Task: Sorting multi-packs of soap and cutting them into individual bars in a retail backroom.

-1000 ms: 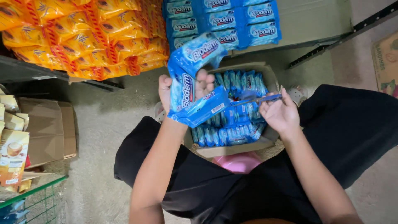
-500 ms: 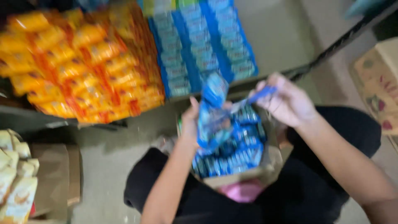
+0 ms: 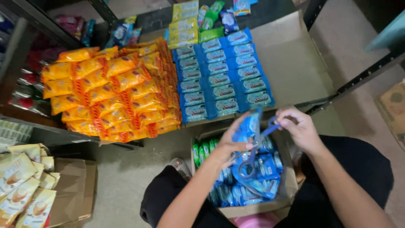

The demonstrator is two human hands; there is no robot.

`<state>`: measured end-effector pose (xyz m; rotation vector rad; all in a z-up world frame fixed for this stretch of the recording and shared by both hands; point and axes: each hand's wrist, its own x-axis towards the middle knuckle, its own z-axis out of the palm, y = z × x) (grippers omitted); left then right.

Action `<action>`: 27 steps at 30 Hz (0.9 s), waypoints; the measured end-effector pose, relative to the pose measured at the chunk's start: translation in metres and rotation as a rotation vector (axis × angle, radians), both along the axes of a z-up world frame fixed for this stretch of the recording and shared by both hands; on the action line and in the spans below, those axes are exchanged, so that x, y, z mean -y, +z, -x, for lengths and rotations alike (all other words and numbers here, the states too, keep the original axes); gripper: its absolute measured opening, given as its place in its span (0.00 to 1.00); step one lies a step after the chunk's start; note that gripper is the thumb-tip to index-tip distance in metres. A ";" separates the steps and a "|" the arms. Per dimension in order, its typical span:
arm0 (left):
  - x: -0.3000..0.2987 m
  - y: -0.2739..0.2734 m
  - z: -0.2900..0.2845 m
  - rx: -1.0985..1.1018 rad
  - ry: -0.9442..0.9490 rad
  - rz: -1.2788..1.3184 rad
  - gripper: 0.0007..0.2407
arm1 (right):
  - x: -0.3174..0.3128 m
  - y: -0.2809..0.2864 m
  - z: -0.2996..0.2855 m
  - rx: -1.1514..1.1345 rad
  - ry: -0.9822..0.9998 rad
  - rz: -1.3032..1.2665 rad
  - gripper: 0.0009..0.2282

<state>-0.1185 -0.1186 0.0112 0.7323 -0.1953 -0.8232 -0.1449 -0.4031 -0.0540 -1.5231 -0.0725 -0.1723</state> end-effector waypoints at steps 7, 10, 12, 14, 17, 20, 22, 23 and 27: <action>-0.011 0.021 -0.023 0.212 -0.017 -0.150 0.47 | -0.052 0.094 0.014 0.296 -0.243 0.694 0.06; -0.009 0.025 -0.026 0.211 0.018 -0.246 0.46 | -0.059 0.105 0.014 0.435 -0.205 0.934 0.10; -0.006 0.022 -0.027 0.323 0.088 -0.236 0.43 | -0.065 0.108 0.015 0.459 -0.242 0.970 0.10; -0.002 0.006 -0.027 0.383 0.134 -0.281 0.41 | -0.065 0.110 0.015 0.455 -0.289 1.000 0.10; 0.004 -0.008 -0.023 0.258 0.166 -0.251 0.38 | -0.061 0.097 0.015 0.386 -0.322 1.000 0.10; 0.007 -0.027 -0.021 -0.005 0.126 -0.113 0.33 | -0.063 0.084 0.015 0.314 -0.373 0.928 0.09; 0.009 -0.040 -0.022 -0.085 0.107 -0.047 0.31 | -0.064 0.080 0.015 0.310 -0.429 0.887 0.09; 0.009 -0.045 -0.022 -0.112 0.120 0.016 0.30 | -0.065 0.078 0.016 0.299 -0.438 0.867 0.07; 0.011 -0.041 -0.022 -0.239 0.118 0.204 0.26 | -0.069 0.067 0.015 0.249 -0.370 0.819 0.04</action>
